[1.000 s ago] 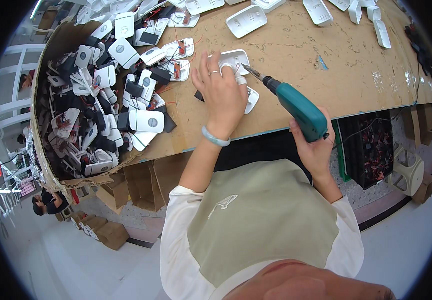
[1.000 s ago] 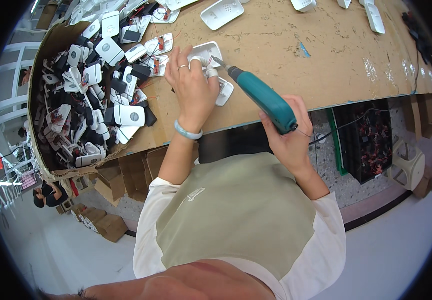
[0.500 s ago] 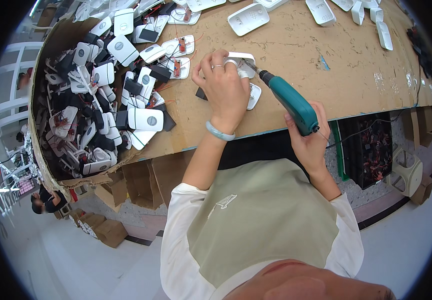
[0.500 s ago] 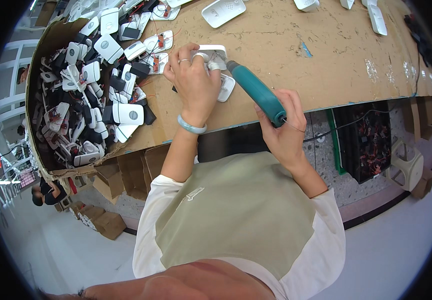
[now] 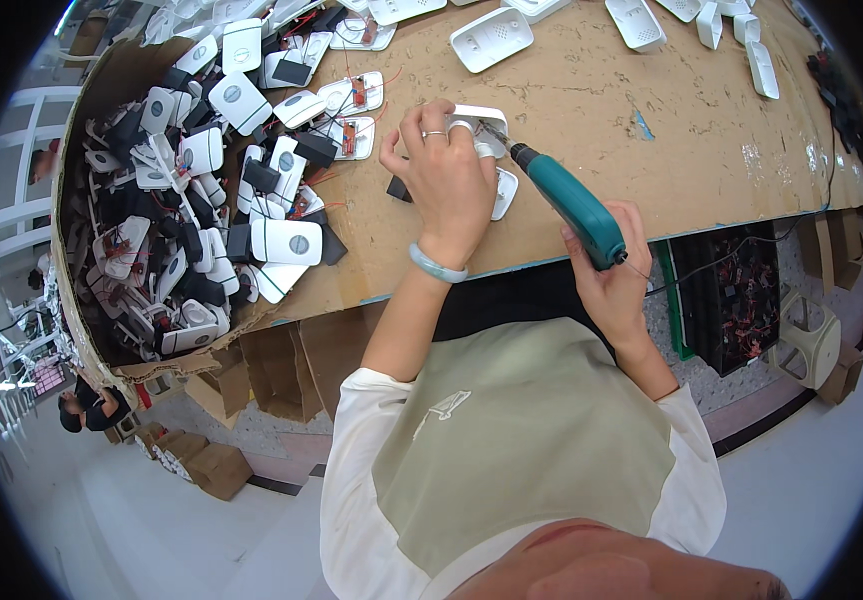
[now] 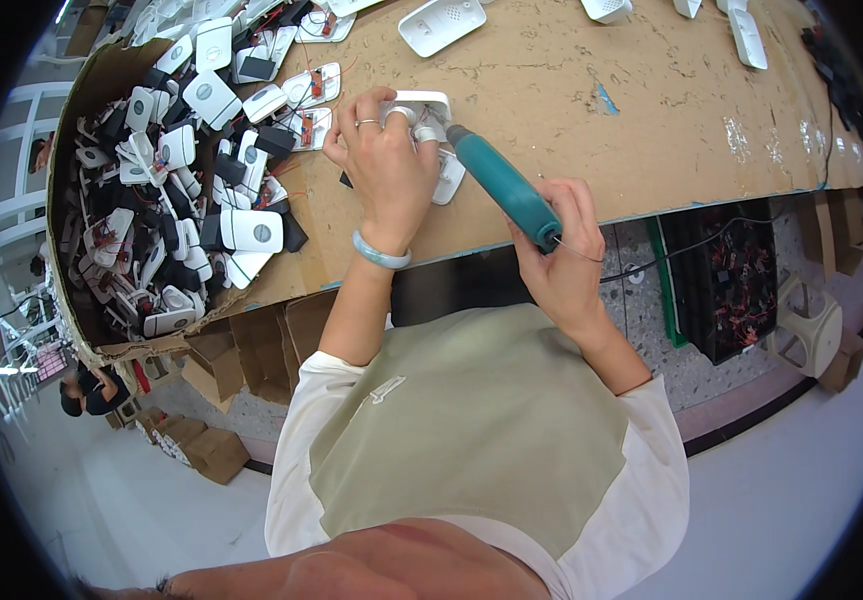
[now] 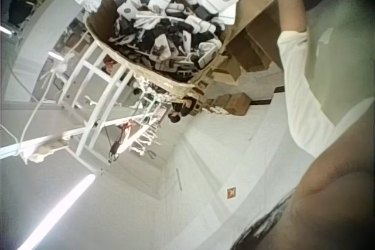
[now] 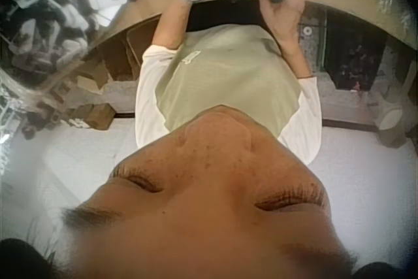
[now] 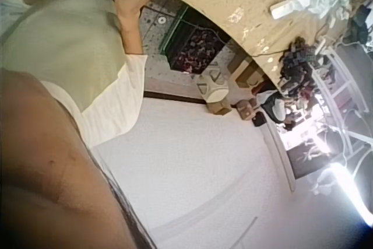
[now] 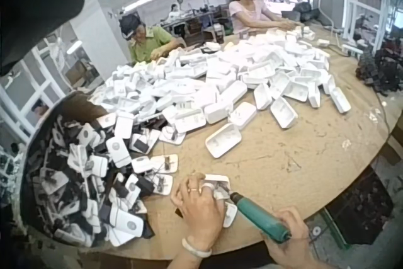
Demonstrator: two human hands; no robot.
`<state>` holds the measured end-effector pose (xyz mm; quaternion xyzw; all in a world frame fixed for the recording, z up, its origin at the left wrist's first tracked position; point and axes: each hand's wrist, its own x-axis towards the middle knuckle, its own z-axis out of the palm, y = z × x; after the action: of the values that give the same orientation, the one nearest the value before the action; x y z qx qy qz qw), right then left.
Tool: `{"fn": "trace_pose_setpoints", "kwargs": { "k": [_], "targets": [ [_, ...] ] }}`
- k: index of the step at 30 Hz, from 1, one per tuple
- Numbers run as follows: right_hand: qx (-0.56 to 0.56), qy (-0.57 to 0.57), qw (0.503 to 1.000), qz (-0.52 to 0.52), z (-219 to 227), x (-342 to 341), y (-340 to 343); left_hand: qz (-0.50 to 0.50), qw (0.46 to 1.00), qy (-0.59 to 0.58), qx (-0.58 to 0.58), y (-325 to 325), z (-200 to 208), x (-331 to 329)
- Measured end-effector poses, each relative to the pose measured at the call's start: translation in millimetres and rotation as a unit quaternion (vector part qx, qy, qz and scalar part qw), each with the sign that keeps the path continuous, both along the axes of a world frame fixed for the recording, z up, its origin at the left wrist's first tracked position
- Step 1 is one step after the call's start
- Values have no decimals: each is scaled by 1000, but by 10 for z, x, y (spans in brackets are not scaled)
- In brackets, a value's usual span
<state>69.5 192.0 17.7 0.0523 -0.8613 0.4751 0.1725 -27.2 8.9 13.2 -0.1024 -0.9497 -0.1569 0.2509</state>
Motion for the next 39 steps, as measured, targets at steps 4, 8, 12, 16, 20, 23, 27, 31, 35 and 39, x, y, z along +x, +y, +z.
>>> {"fn": "trace_pose_setpoints", "kwargs": {
  "k": [4, 8, 12, 16, 20, 23, 27, 31, 35, 39],
  "targets": [
    [-1, -6, 1000, 9, -15, 0, 9, 1, 1000, -3, 3, 0, -2, 3],
    [-1, -16, 1000, 4, 6, 7, -11, 3, 1000, -7, -3, 1, -6, -1],
    [2, -3, 1000, 7, 14, 7, -26, 3, 1000, -12, -5, 1, 8, 3],
    [15, -15, 1000, -6, 15, 29, -35, 3, 1000, -14, -4, 12, 11, 5],
    [35, -27, 999, 1, 31, 57, -32, 5, 1000, -15, -7, 12, 9, 4],
    [35, -27, 999, -5, 38, 61, -51, 4, 1000, -15, -6, 13, 8, 1],
    [17, -4, 1000, -17, 75, 79, -49, 5, 1000, -11, -7, 7, -12, -10],
    [-41, -22, 998, -43, 86, 205, 31, 5, 1000, -11, -13, 6, 1, -11],
    [-84, -50, 994, -55, 120, 307, 105, 5, 1000, -9, -12, 9, 1, -14],
    [-104, -54, 992, -54, 148, 340, 129, 8, 1000, -17, -17, 10, -13, -15]
  ]
}}
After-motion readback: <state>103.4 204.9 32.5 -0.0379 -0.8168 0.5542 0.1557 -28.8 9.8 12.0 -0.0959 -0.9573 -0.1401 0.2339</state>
